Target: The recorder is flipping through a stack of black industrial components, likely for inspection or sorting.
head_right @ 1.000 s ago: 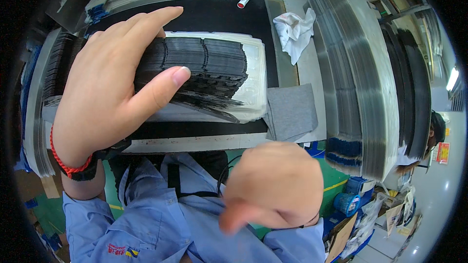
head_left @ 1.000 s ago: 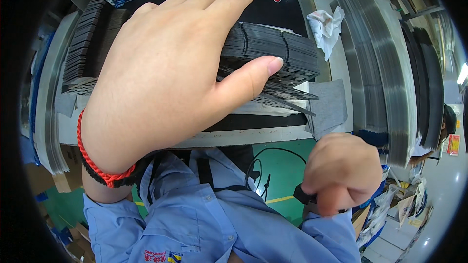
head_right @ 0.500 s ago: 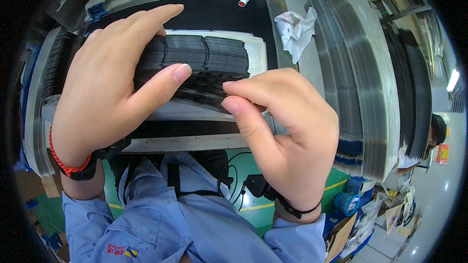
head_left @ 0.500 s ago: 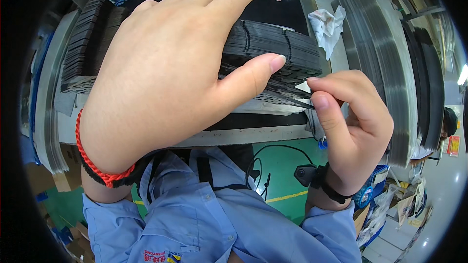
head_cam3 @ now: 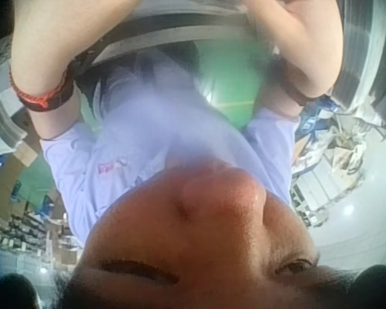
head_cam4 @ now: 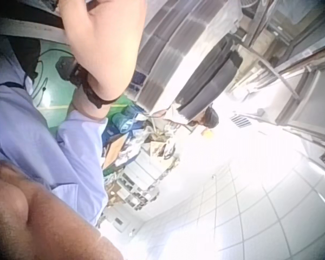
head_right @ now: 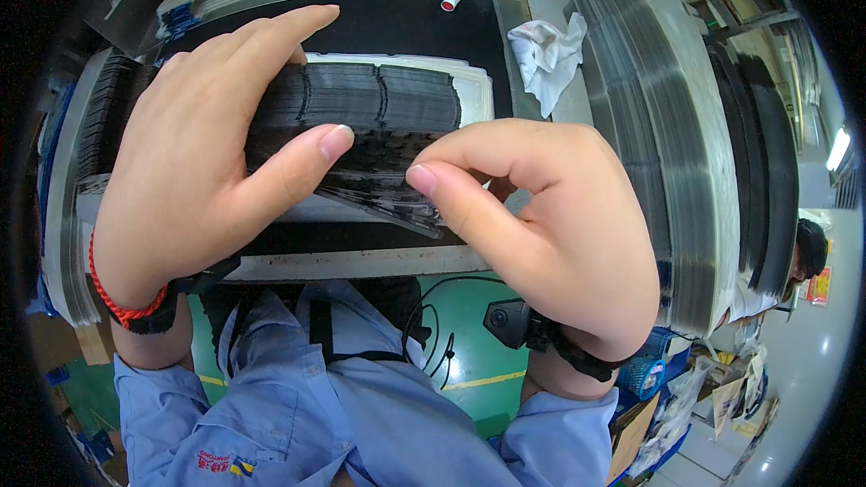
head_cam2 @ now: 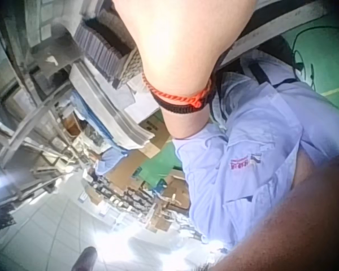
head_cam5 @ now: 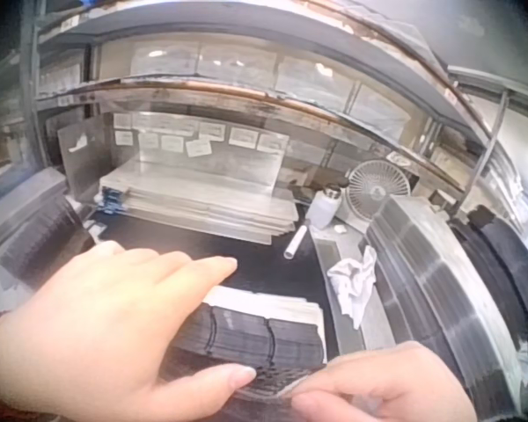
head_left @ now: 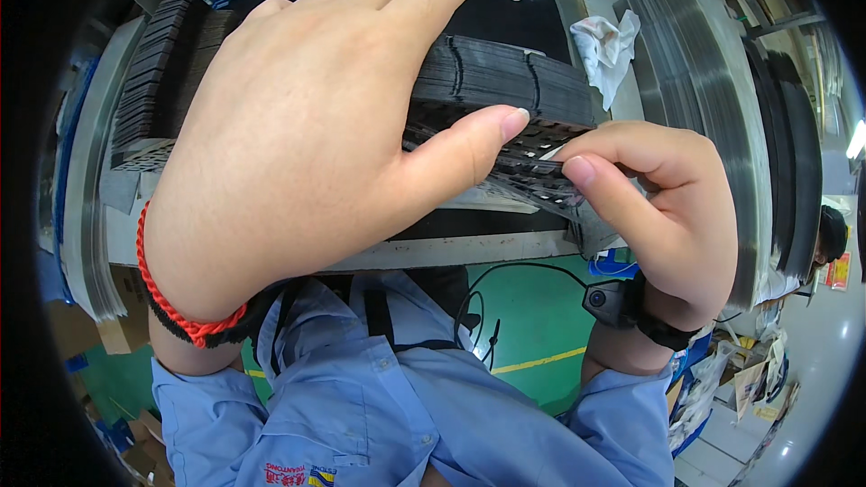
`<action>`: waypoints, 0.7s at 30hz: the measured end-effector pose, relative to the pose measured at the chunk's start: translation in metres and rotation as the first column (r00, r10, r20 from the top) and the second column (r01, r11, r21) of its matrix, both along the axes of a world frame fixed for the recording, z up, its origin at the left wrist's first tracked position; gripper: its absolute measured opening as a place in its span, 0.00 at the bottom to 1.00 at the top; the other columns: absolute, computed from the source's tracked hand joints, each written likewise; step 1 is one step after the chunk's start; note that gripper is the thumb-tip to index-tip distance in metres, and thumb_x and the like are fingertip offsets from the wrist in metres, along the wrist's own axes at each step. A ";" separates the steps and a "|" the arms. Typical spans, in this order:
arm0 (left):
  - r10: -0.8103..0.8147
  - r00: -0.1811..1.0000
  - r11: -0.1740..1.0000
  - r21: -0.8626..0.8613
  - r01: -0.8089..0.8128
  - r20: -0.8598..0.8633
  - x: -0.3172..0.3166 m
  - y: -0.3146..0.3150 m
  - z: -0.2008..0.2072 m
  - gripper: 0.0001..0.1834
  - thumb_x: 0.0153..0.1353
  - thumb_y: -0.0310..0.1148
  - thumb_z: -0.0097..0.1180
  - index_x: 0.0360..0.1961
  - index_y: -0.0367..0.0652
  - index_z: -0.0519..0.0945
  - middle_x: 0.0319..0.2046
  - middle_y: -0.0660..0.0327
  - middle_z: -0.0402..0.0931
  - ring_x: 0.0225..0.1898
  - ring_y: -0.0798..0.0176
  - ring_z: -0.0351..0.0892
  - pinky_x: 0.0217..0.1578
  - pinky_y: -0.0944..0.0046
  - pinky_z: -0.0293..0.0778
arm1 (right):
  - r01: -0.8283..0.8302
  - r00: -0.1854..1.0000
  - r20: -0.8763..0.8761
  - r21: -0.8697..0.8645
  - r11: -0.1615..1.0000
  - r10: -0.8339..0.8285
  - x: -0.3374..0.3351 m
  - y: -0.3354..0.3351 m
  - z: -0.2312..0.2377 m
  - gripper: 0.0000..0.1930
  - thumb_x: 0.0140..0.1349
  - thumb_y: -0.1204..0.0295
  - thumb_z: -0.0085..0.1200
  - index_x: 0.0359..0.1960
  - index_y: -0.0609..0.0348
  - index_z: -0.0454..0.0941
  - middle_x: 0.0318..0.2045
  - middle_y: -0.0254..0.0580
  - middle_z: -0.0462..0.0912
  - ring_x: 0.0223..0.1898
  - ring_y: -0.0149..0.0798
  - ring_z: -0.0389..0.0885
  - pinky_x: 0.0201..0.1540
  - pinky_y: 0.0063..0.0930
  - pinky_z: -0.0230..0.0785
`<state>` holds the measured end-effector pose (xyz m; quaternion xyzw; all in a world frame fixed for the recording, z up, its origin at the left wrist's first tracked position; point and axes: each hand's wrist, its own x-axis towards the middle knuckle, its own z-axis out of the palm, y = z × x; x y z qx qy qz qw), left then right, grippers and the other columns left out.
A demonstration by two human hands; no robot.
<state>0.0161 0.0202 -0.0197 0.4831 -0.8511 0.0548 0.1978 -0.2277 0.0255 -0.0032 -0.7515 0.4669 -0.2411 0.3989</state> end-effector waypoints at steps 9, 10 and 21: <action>0.025 1.000 0.999 -0.023 -0.025 0.014 -0.002 0.000 0.001 0.34 0.60 0.45 0.63 0.64 0.38 0.75 0.49 0.47 0.81 0.50 0.46 0.80 0.52 0.53 0.71 | 0.030 0.996 0.084 -0.010 0.999 -0.029 0.003 0.001 -0.007 0.05 0.60 0.81 0.64 0.37 0.70 0.84 0.32 0.39 0.86 0.34 0.26 0.80 0.39 0.21 0.71; 0.031 0.999 0.999 -0.027 -0.030 0.017 -0.003 0.000 0.002 0.34 0.60 0.45 0.63 0.64 0.38 0.75 0.49 0.47 0.81 0.50 0.46 0.80 0.52 0.53 0.71 | 0.042 0.995 0.092 0.003 0.999 -0.042 0.004 0.001 -0.008 0.05 0.60 0.81 0.64 0.37 0.70 0.84 0.32 0.39 0.86 0.34 0.26 0.80 0.39 0.21 0.71; -0.013 1.000 0.999 -0.034 0.014 0.015 0.003 -0.002 -0.003 0.34 0.60 0.44 0.64 0.64 0.37 0.75 0.47 0.47 0.81 0.50 0.45 0.80 0.53 0.53 0.71 | 0.042 0.988 0.145 0.011 0.999 -0.043 0.001 0.002 -0.015 0.15 0.58 0.84 0.64 0.48 0.71 0.84 0.38 0.40 0.86 0.37 0.25 0.80 0.41 0.19 0.71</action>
